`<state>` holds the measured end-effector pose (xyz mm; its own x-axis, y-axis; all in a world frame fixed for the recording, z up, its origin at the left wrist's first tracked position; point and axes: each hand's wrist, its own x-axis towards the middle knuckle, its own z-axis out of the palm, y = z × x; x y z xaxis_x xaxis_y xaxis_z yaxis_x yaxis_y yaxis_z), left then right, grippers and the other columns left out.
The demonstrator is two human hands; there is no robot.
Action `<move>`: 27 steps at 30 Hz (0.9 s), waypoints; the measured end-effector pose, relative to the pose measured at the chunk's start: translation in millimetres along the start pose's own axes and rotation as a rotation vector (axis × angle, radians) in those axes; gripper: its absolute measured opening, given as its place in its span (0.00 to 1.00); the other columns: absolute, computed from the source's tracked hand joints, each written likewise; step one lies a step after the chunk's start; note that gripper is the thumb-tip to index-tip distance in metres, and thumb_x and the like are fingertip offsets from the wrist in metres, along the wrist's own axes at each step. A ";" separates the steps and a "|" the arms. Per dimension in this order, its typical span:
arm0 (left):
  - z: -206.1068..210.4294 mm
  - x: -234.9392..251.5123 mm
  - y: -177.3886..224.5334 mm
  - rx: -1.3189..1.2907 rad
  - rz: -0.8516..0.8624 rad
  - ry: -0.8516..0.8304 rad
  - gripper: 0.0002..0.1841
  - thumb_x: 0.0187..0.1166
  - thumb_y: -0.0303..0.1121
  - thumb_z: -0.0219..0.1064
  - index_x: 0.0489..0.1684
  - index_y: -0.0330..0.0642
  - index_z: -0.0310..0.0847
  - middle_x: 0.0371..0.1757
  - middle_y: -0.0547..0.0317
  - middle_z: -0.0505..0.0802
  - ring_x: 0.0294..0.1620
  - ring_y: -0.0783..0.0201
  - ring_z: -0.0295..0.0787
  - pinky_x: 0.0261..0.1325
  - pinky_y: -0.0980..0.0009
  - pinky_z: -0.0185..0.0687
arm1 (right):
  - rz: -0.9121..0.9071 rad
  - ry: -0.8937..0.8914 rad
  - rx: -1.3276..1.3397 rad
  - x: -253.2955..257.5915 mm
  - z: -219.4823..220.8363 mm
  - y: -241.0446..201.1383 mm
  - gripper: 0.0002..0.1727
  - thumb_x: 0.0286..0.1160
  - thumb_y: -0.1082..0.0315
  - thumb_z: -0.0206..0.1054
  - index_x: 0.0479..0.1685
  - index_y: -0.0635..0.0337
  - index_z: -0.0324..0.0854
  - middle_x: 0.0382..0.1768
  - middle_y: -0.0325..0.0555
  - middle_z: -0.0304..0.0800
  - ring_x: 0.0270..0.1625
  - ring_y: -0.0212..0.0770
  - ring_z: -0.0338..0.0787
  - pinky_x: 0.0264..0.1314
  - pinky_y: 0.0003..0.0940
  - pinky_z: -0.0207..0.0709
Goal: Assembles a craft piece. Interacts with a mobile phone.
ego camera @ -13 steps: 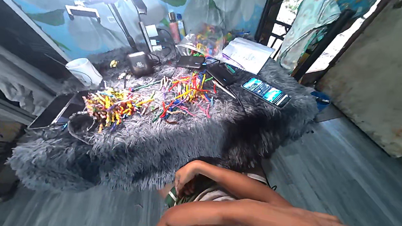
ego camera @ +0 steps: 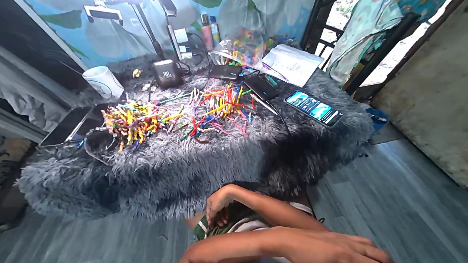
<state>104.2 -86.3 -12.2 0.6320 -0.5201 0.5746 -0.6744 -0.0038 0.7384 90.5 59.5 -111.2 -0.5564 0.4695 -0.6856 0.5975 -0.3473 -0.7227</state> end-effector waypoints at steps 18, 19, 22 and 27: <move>-16.2 -30.5 7.0 0.271 -0.097 0.004 0.11 0.78 0.25 0.66 0.50 0.34 0.92 0.50 0.43 0.92 0.55 0.47 0.86 0.63 0.56 0.77 | -0.076 -0.010 -0.048 -9.2 -2.1 3.1 0.14 0.91 0.65 0.55 0.52 0.65 0.84 0.29 0.42 0.86 0.24 0.33 0.80 0.32 0.34 0.76; -18.8 -35.6 10.7 0.358 -0.131 -0.014 0.09 0.78 0.26 0.68 0.48 0.36 0.93 0.47 0.46 0.94 0.54 0.48 0.88 0.62 0.57 0.78 | -0.155 0.021 -0.113 -24.5 -3.9 3.0 0.16 0.91 0.65 0.56 0.54 0.68 0.84 0.31 0.46 0.87 0.26 0.34 0.81 0.34 0.35 0.76; -26.3 -59.6 18.4 0.509 -0.263 -0.082 0.08 0.83 0.31 0.66 0.44 0.41 0.93 0.45 0.51 0.95 0.51 0.51 0.90 0.59 0.54 0.77 | -0.448 0.490 -0.194 -124.1 -22.3 3.7 0.14 0.86 0.69 0.61 0.45 0.74 0.87 0.30 0.50 0.88 0.30 0.35 0.84 0.39 0.36 0.81; -37.9 -83.5 29.9 0.454 -0.296 0.119 0.10 0.84 0.32 0.66 0.50 0.38 0.93 0.47 0.49 0.95 0.51 0.54 0.89 0.60 0.57 0.78 | -0.098 1.631 -0.436 -275.4 -97.9 80.3 0.25 0.82 0.56 0.69 0.71 0.64 0.81 0.63 0.68 0.85 0.66 0.67 0.85 0.68 0.68 0.75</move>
<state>45.7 -10.6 -24.7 0.8403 -0.3414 0.4212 -0.5421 -0.5161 0.6632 348.2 -18.2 28.1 0.3677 0.8588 0.3567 0.8579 -0.1652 -0.4866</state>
